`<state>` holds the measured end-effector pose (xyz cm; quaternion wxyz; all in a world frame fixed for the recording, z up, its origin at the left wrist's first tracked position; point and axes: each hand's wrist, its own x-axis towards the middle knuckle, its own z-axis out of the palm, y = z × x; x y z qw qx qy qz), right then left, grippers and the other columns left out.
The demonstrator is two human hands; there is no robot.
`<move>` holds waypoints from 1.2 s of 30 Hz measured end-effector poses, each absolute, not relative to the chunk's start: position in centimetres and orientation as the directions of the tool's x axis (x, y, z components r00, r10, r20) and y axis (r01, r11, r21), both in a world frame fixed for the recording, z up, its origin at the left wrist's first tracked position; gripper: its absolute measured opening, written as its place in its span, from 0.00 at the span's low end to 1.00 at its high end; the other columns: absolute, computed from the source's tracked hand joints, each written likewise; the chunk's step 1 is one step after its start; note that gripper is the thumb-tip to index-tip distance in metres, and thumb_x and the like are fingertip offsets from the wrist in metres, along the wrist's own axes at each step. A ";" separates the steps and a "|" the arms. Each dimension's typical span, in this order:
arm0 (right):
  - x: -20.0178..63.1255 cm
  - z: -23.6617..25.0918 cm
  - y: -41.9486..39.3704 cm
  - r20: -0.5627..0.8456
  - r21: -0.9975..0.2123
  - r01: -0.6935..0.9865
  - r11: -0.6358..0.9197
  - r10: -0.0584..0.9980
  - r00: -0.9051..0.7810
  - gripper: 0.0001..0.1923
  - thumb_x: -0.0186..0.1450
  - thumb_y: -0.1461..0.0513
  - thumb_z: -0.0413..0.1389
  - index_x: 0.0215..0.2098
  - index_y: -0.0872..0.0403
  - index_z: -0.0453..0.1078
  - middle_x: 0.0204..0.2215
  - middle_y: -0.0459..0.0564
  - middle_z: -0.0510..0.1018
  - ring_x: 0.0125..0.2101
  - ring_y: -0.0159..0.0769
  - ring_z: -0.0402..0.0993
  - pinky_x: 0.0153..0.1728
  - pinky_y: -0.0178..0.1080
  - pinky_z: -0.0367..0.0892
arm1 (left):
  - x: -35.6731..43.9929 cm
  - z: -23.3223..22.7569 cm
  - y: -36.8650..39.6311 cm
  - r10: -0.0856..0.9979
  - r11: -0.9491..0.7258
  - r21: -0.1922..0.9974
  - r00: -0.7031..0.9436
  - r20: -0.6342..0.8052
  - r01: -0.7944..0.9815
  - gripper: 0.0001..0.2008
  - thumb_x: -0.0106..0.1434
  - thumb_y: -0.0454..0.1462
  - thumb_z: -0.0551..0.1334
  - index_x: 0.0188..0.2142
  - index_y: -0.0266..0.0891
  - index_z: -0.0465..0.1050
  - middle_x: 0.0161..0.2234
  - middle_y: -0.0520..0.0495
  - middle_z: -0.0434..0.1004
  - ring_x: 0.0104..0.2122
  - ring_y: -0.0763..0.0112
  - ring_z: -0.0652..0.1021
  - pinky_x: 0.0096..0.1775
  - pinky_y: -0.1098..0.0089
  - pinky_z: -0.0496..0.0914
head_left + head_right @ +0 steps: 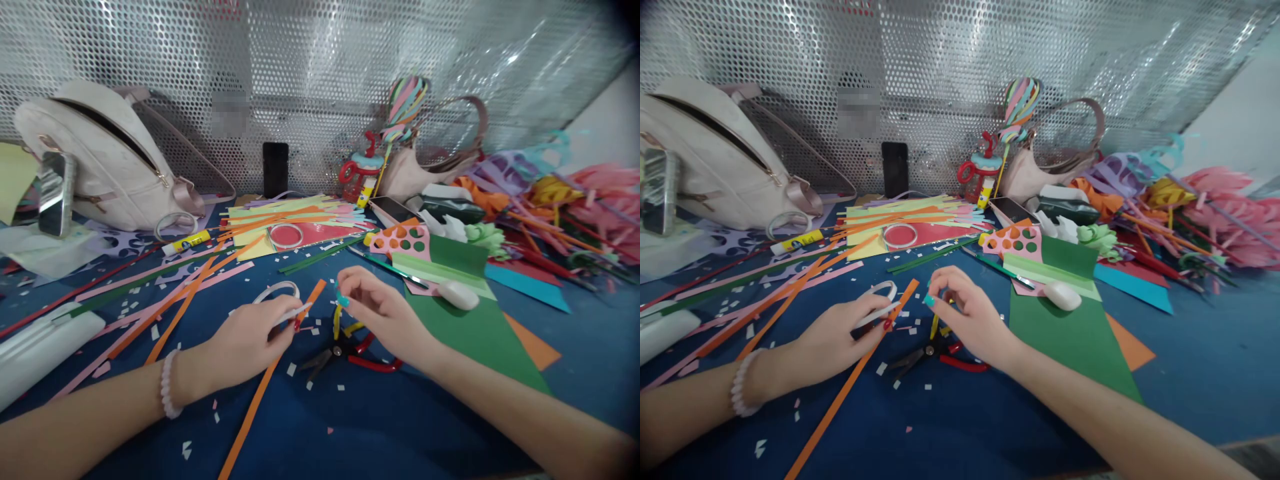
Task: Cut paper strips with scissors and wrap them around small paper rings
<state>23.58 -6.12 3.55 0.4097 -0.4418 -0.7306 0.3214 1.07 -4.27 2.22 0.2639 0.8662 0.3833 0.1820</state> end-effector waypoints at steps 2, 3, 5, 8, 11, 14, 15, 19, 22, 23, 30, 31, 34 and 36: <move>23.9 3.6 -5.8 0.284 -0.860 0.367 0.354 0.930 -0.232 0.02 0.62 0.64 0.51 0.30 0.52 0.62 0.39 0.50 0.65 0.39 0.33 0.65 0.37 0.36 0.62 | 1.1 2.0 -4.5 0.721 -0.621 0.559 0.681 0.131 0.549 0.11 0.63 0.37 0.51 0.45 0.46 0.63 0.34 0.53 0.76 0.29 0.71 0.76 0.30 0.73 0.65; 23.9 3.6 -5.8 0.268 -0.869 0.360 0.340 0.934 -0.234 0.02 0.61 0.63 0.51 0.30 0.52 0.62 0.40 0.50 0.66 0.39 0.34 0.66 0.38 0.36 0.63 | 1.1 1.9 -4.6 0.699 -0.648 0.544 0.701 0.145 0.533 0.11 0.63 0.36 0.51 0.45 0.46 0.63 0.33 0.53 0.75 0.29 0.71 0.76 0.29 0.74 0.64; 23.9 3.5 -5.7 0.222 -0.885 0.352 0.305 0.941 -0.256 0.02 0.61 0.63 0.51 0.29 0.52 0.63 0.39 0.50 0.69 0.40 0.35 0.67 0.39 0.37 0.63 | 1.1 2.0 -4.8 0.662 -0.687 0.519 0.733 0.157 0.509 0.11 0.63 0.35 0.51 0.44 0.46 0.64 0.32 0.54 0.75 0.28 0.72 0.76 0.27 0.75 0.63; 23.6 3.4 -5.8 0.122 -0.911 0.356 0.209 0.960 -0.253 0.03 0.60 0.61 0.51 0.30 0.52 0.63 0.35 0.49 0.72 0.38 0.36 0.68 0.36 0.37 0.64 | 1.2 2.2 -5.1 0.633 -0.718 0.482 0.760 0.150 0.502 0.10 0.63 0.34 0.51 0.42 0.45 0.64 0.32 0.55 0.75 0.26 0.73 0.75 0.26 0.75 0.61; 23.4 3.4 -5.8 0.054 -0.919 0.370 0.138 0.972 -0.227 0.04 0.59 0.60 0.52 0.30 0.53 0.65 0.32 0.49 0.72 0.33 0.34 0.68 0.33 0.36 0.65 | 1.2 2.2 -5.2 0.616 -0.738 0.449 0.774 0.146 0.503 0.10 0.63 0.33 0.51 0.44 0.46 0.63 0.32 0.55 0.75 0.25 0.74 0.74 0.25 0.75 0.60; 23.4 3.5 -5.9 0.034 -0.920 0.373 0.118 0.974 -0.223 0.05 0.59 0.60 0.53 0.30 0.54 0.65 0.31 0.48 0.72 0.30 0.33 0.68 0.31 0.36 0.64 | 1.2 2.1 -5.2 0.597 -0.760 0.427 0.785 0.164 0.490 0.12 0.63 0.33 0.51 0.45 0.47 0.62 0.32 0.56 0.75 0.25 0.74 0.74 0.26 0.74 0.60; 23.4 3.5 -5.9 0.032 -0.921 0.371 0.115 0.974 -0.224 0.05 0.59 0.60 0.53 0.30 0.54 0.65 0.30 0.48 0.73 0.30 0.33 0.68 0.31 0.36 0.64 | 1.2 2.0 -5.2 0.592 -0.767 0.421 0.787 0.173 0.485 0.12 0.63 0.33 0.51 0.45 0.47 0.62 0.32 0.56 0.75 0.25 0.74 0.74 0.26 0.74 0.61; 23.6 3.4 -5.9 0.012 -0.932 0.352 0.090 0.976 -0.219 0.04 0.58 0.61 0.53 0.30 0.54 0.65 0.30 0.48 0.73 0.28 0.31 0.68 0.28 0.35 0.64 | 1.1 1.8 -5.1 0.586 -0.771 0.421 0.791 0.175 0.478 0.12 0.63 0.33 0.51 0.46 0.47 0.62 0.32 0.55 0.75 0.27 0.73 0.75 0.27 0.74 0.62; 23.6 3.3 -5.9 0.018 -0.938 0.335 0.088 0.978 -0.206 0.04 0.57 0.61 0.54 0.29 0.54 0.65 0.31 0.49 0.73 0.28 0.31 0.68 0.27 0.34 0.64 | 1.1 1.8 -5.1 0.588 -0.764 0.432 0.793 0.160 0.480 0.12 0.63 0.33 0.51 0.46 0.47 0.63 0.32 0.55 0.75 0.27 0.73 0.76 0.28 0.74 0.63; 23.6 3.2 -5.9 0.025 -0.939 0.332 0.092 0.979 -0.201 0.04 0.57 0.61 0.54 0.29 0.54 0.65 0.31 0.49 0.74 0.28 0.31 0.68 0.27 0.34 0.64 | 1.1 1.8 -5.1 0.590 -0.762 0.433 0.792 0.157 0.482 0.13 0.63 0.33 0.51 0.46 0.47 0.63 0.33 0.54 0.75 0.28 0.73 0.76 0.29 0.74 0.64; 23.4 3.1 -5.8 0.027 -0.947 0.311 0.076 0.987 -0.161 0.05 0.54 0.61 0.55 0.27 0.54 0.65 0.29 0.49 0.74 0.28 0.32 0.69 0.28 0.36 0.65 | 1.1 1.7 -5.2 0.592 -0.755 0.440 0.794 0.137 0.486 0.14 0.64 0.35 0.50 0.48 0.47 0.63 0.35 0.52 0.76 0.31 0.71 0.77 0.34 0.72 0.68; 23.4 3.1 -5.8 0.023 -0.946 0.316 0.071 0.988 -0.154 0.05 0.54 0.61 0.55 0.27 0.54 0.65 0.29 0.48 0.74 0.27 0.32 0.69 0.28 0.36 0.65 | 1.1 1.7 -5.2 0.591 -0.756 0.440 0.794 0.139 0.485 0.14 0.64 0.35 0.50 0.48 0.47 0.63 0.35 0.52 0.76 0.32 0.70 0.77 0.34 0.72 0.68; 23.2 3.3 -5.8 0.010 -0.941 0.333 0.055 0.991 -0.135 0.05 0.55 0.60 0.55 0.27 0.54 0.65 0.27 0.48 0.74 0.27 0.32 0.69 0.28 0.36 0.65 | 1.1 1.6 -5.1 0.599 -0.753 0.437 0.788 0.146 0.492 0.14 0.64 0.35 0.50 0.48 0.46 0.63 0.36 0.51 0.77 0.32 0.70 0.77 0.34 0.72 0.68; 23.2 3.4 -5.8 0.003 -0.938 0.345 0.047 0.992 -0.128 0.05 0.55 0.60 0.55 0.27 0.54 0.65 0.26 0.47 0.73 0.25 0.31 0.69 0.27 0.35 0.64 | 1.1 1.7 -5.1 0.603 -0.752 0.436 0.783 0.150 0.495 0.13 0.65 0.35 0.50 0.48 0.46 0.63 0.36 0.52 0.77 0.32 0.70 0.77 0.33 0.72 0.68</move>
